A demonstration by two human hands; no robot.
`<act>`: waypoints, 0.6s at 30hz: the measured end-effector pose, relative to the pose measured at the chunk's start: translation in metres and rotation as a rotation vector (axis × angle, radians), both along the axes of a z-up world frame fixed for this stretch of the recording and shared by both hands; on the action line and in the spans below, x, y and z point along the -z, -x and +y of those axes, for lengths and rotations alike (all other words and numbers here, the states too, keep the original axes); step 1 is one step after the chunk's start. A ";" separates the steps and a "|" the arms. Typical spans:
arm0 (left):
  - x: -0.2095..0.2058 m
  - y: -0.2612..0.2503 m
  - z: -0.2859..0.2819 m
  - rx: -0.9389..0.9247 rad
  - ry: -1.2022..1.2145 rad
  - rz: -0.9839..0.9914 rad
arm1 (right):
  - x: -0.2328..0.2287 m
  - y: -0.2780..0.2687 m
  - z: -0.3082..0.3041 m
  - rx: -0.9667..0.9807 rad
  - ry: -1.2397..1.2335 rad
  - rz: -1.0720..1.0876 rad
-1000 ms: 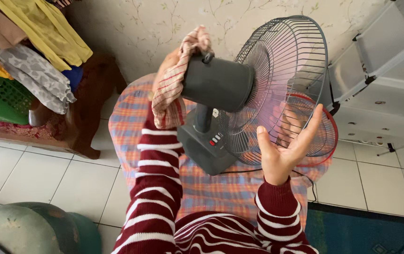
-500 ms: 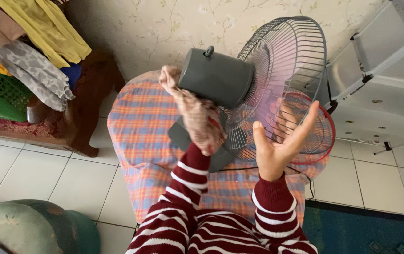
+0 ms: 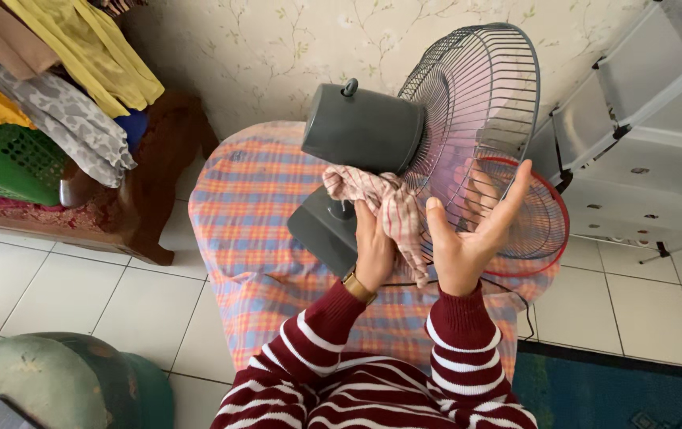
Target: The person wipes the blades and the front grill of a standing fan using a cloth. They rotate the fan head to access different areas and continue wiping the base and neck of the fan.
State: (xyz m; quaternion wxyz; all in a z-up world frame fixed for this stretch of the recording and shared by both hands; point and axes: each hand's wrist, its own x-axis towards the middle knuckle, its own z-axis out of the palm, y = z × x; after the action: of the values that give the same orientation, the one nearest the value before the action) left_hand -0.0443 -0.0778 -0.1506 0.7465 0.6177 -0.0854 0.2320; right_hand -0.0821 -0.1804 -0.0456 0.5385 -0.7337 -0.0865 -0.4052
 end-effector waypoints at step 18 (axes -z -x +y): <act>-0.151 -0.078 0.012 -0.532 -1.045 -0.387 | -0.007 -0.005 -0.014 -0.121 0.031 -0.067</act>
State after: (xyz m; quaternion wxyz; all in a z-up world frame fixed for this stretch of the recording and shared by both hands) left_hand 0.0335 -0.0654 0.0000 0.2329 0.8486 -0.1647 0.4455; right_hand -0.0775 -0.1946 -0.0389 0.5474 -0.7214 -0.1552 -0.3949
